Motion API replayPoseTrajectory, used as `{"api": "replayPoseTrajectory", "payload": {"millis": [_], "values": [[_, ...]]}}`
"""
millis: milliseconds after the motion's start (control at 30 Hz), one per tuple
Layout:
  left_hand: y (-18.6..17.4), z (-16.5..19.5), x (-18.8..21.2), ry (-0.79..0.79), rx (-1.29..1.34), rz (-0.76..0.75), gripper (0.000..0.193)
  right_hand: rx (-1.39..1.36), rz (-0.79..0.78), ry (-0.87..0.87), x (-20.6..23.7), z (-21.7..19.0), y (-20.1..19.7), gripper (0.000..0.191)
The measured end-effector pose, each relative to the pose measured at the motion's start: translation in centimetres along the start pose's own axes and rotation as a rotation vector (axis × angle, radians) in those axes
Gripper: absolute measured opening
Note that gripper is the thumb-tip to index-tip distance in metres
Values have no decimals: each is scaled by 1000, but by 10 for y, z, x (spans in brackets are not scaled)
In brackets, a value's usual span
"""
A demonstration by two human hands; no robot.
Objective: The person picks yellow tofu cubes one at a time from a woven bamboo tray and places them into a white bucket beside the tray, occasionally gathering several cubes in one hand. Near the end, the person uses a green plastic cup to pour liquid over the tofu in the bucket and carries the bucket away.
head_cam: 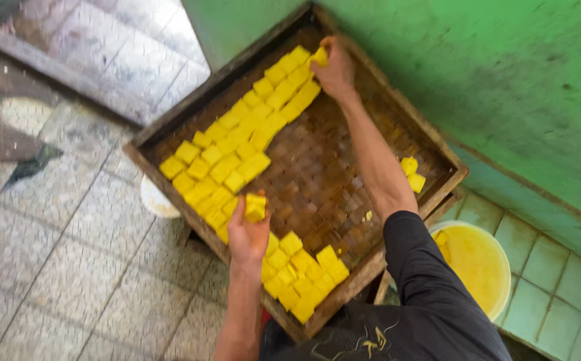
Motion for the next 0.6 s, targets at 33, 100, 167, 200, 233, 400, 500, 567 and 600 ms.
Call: {"api": "replayPoseTrajectory", "payload": {"millis": [33,100,167,200,233,400,500,567,600], "values": [[-5,-3,-4,4,34,10,29,-286,33,131,14,4,-2,42],[-2,-6,-11,61,104,-153,32,-838,117,422,59,5,-1,34],[-3,-16,-16,37,136,-163,28,-1251,-18,644,119,-21,12,34],[-6,-20,-17,34,111,-121,28,-1457,-79,756,154,-40,17,35],[-5,-25,-17,35,84,-92,30,-1441,-66,678,183,-61,8,38],[30,-47,8,45,64,-140,44,-1037,-137,148,282,-158,-56,43],[59,-68,34,-22,11,-250,64,-78,-75,-102,310,-185,-102,63],[79,-91,55,-102,-90,-355,67,-135,-204,195,330,-166,-121,82],[87,-107,66,-155,-213,-410,70,-175,-253,358,345,-153,-131,92]]}}
Point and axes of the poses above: each hand's wrist, its own x-axis away from the middle knuckle, its own y-axis out of the palm, z = x × y, the point moved 7 cm from there along -x, towards the middle knuckle, and after that the axes turned 5 degrees about -x, right-handed, at the moved point
